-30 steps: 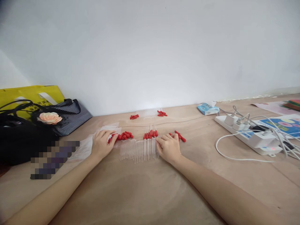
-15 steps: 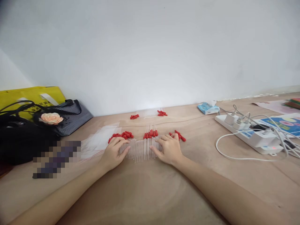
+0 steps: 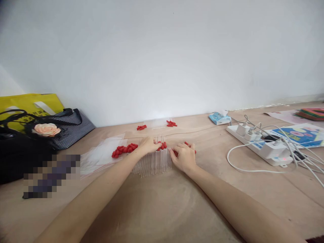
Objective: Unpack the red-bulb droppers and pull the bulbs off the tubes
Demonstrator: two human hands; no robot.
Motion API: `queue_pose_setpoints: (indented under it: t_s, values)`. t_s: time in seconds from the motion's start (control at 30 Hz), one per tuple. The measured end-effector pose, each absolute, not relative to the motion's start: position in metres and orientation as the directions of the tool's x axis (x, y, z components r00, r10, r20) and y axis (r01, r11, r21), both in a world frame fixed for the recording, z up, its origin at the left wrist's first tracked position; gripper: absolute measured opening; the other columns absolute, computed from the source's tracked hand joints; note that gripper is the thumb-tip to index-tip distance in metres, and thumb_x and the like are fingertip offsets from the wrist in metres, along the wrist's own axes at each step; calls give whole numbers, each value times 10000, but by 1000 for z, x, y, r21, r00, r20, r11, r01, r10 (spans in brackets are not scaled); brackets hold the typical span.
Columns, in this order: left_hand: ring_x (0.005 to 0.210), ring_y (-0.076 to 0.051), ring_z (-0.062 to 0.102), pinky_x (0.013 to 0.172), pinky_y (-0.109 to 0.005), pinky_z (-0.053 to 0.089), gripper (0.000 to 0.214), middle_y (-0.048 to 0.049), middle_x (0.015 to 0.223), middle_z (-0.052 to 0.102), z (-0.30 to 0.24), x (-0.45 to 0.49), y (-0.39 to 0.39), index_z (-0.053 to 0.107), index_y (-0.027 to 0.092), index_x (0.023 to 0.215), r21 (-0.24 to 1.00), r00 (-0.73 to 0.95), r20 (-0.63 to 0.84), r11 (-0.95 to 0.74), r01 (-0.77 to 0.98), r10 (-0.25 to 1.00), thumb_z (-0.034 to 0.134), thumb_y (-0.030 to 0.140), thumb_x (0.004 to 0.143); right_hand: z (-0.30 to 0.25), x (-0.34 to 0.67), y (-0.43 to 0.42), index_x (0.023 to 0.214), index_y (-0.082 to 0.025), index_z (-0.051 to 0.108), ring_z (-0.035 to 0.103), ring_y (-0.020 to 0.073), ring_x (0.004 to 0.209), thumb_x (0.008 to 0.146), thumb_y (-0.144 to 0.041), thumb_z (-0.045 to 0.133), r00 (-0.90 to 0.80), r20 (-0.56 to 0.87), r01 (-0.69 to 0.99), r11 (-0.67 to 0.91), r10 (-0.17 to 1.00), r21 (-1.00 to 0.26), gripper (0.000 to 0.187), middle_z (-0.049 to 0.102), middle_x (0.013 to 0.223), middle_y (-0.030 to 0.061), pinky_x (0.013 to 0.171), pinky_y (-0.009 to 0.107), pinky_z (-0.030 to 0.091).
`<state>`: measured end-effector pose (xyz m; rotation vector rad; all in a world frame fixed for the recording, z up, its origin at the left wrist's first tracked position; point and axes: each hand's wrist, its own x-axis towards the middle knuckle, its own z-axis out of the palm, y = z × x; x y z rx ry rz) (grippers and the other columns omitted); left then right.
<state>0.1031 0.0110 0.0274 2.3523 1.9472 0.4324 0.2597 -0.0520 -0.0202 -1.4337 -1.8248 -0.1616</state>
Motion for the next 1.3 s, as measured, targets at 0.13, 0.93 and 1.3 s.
queue_pose_setpoints:
  t_s: [0.13,0.93,1.3]
  values:
    - [705,-185,550,644,-296,365,317,-27,626,586,29,96,-16,564,182,555,260,192,290,-270,927,938,416,352,778,-12,254,-57,536,-188,567,473,125,544,814,-388,403,5,576,753,376,818,-540,380,559,533,-2,653,289,293]
    - [757,-149,548,837,-364,309,141,5,766,647,-2,20,-108,586,230,901,-212,653,636,-721,660,411,492,187,804,-17,208,-107,798,-192,587,397,143,682,841,-253,411,-546,636,668,742,545,-62,191,558,661,11,621,303,176]
    - [585,-113,486,631,-316,262,182,20,582,594,2,18,-111,584,206,733,-186,673,596,-740,646,438,429,190,828,-24,209,-106,691,-171,586,387,131,652,848,-317,430,-535,683,626,776,497,-74,265,530,594,5,630,307,185]
